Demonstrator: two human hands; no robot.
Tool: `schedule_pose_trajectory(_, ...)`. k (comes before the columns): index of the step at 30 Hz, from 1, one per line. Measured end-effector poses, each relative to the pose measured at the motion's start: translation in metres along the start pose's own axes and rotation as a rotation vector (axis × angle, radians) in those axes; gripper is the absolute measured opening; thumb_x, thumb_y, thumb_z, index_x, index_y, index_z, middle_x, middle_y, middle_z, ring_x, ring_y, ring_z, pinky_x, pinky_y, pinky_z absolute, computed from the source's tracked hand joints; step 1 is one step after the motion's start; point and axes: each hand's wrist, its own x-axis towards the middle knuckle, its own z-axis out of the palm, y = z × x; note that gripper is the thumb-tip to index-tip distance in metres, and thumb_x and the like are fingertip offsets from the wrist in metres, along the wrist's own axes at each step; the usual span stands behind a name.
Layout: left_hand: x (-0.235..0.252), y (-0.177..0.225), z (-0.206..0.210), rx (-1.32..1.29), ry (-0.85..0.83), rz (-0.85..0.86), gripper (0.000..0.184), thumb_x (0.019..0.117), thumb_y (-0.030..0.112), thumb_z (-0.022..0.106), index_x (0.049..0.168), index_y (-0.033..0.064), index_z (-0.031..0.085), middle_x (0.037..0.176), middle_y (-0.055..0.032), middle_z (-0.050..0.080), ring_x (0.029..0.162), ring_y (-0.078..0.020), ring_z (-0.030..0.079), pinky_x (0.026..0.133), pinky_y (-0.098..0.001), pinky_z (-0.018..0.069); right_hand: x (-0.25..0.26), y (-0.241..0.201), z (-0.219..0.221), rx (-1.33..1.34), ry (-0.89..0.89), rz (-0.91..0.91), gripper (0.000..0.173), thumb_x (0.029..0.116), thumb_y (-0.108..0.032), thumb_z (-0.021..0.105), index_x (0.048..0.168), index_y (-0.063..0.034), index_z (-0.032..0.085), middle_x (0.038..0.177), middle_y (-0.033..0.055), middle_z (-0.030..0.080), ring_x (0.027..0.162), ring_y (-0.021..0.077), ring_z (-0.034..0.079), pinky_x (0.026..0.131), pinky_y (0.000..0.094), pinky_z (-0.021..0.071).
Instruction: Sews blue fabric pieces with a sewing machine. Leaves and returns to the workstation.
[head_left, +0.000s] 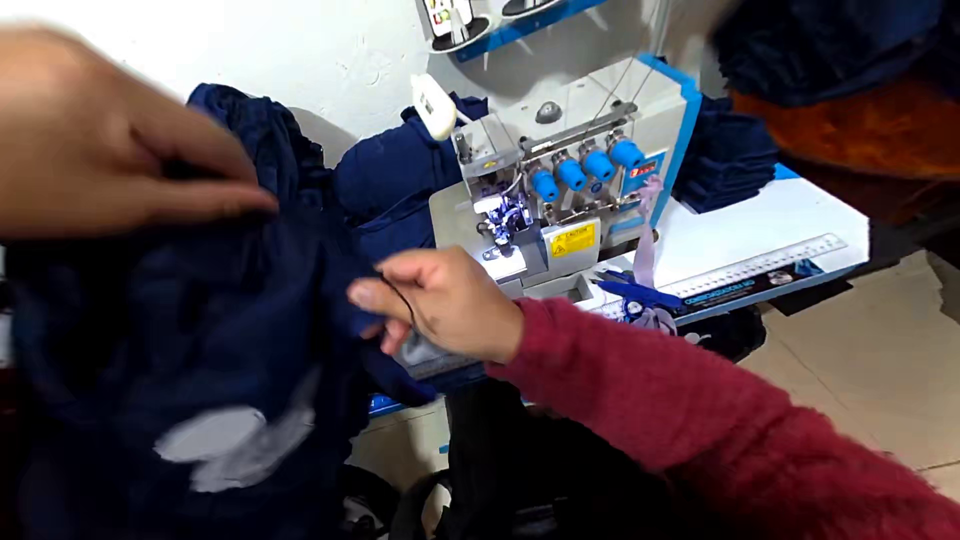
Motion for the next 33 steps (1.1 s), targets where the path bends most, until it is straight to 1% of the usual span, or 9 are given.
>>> schedule_pose_trajectory(3,0.046,-0.019,-0.002,0.35,0.214,0.2,0.03,0.0986,0.026,0.056,0.083,0.0001,0.059,0.074,-0.0121,0.059,0.072,-0.0196,0.059,0.062,-0.0376,0.0453,0.02,0.018,0.003,0.174,0.213,0.037,0.021,0.1053,-0.013,0.058,0.106,0.0063,0.067,0.08,0.007,0.071,0.064,0.009,0.069,0.063,0.0275,0.0625)
schedule_pose_trajectory(6,0.081,0.003,0.053,0.416,0.263,0.184,0.036,0.1039,0.024,0.049,0.085,-0.0032,0.063,0.085,-0.0239,0.063,0.084,-0.0453,0.065,0.069,-0.0606,0.0503,-0.019,0.048,-0.015,-0.02,0.332,0.179,0.029,0.1062,-0.029,0.057,0.112,-0.003,0.069,0.08,0.0064,0.073,0.062,0.0123,0.069,0.059,0.0312,0.0604)
schedule_pose_trajectory(9,0.107,-0.005,0.15,0.168,0.329,0.043,0.031,0.1011,0.022,0.057,0.087,-0.002,0.071,0.089,-0.0207,0.069,0.093,-0.0408,0.069,0.081,-0.0574,0.0562,-0.051,0.077,-0.043,-0.222,0.479,0.273,0.028,0.1037,-0.027,0.062,0.093,-0.0043,0.072,0.072,0.002,0.073,0.059,0.0102,0.07,0.057,0.0288,0.0618)
schedule_pose_trajectory(11,0.124,-0.016,0.201,-0.06,0.406,-0.061,0.025,0.0964,0.022,0.065,0.085,0.0004,0.071,0.084,-0.016,0.069,0.088,-0.0334,0.069,0.08,-0.0519,0.0566,-0.061,0.082,-0.062,-0.382,0.558,0.32,0.028,0.1013,-0.027,0.065,0.082,-0.007,0.07,0.067,-0.001,0.071,0.056,0.0077,0.069,0.055,0.0272,0.0606)
schedule_pose_trajectory(15,0.15,-0.025,0.221,-0.331,0.314,-0.219,0.024,0.0907,0.023,0.073,0.08,0.0019,0.073,0.077,-0.0131,0.069,0.078,-0.0273,0.068,0.073,-0.0503,0.0539,-0.064,0.089,-0.091,-0.678,0.604,0.294,0.033,0.0971,-0.032,0.068,0.072,-0.0118,0.067,0.057,-0.0031,0.064,0.049,0.0071,0.062,0.048,0.0302,0.055)
schedule_pose_trajectory(18,0.155,-0.033,0.218,-0.456,0.275,-0.274,0.019,0.088,0.022,0.077,0.083,0.0044,0.075,0.081,-0.0097,0.072,0.083,-0.0215,0.07,0.076,-0.0481,0.055,-0.06,0.099,-0.102,-0.798,0.647,0.216,0.05,0.0912,-0.045,0.07,0.057,-0.0162,0.048,0.048,-0.0049,0.041,0.042,0.0078,0.041,0.041,0.0291,0.0335)
schedule_pose_trajectory(23,0.158,-0.041,0.222,-0.556,0.307,-0.327,0.013,0.0846,0.017,0.078,0.091,0.0066,0.075,0.086,-0.0039,0.074,0.085,-0.0101,0.07,0.08,-0.0376,0.0573,-0.05,0.114,-0.091,-0.555,0.75,0.234,0.051,0.0921,-0.049,0.07,0.062,-0.0155,0.045,0.05,-0.0048,0.037,0.042,0.0059,0.036,0.042,0.0248,0.0306)
schedule_pose_trajectory(28,0.162,-0.044,0.228,-0.458,0.451,-0.315,0.014,0.0856,0.014,0.076,0.092,0.0016,0.074,0.09,-0.0106,0.074,0.089,-0.0181,0.071,0.082,-0.0427,0.0565,-0.033,0.115,-0.075,-0.5,0.886,0.252,0.038,0.0949,-0.037,0.072,0.076,-0.0122,0.05,0.062,0.0007,0.046,0.048,0.0107,0.041,0.044,0.0283,0.0343)
schedule_pose_trajectory(33,0.166,-0.047,0.243,-0.486,0.583,-0.257,0.018,0.0867,0.016,0.072,0.097,0.0009,0.074,0.092,-0.0097,0.074,0.092,-0.0133,0.071,0.087,-0.0357,0.056,-0.029,0.12,-0.072,-0.468,0.939,0.169,0.036,0.0948,-0.032,0.072,0.075,-0.0148,0.048,0.06,-0.0013,0.044,0.045,0.0084,0.038,0.042,0.0242,0.0309)
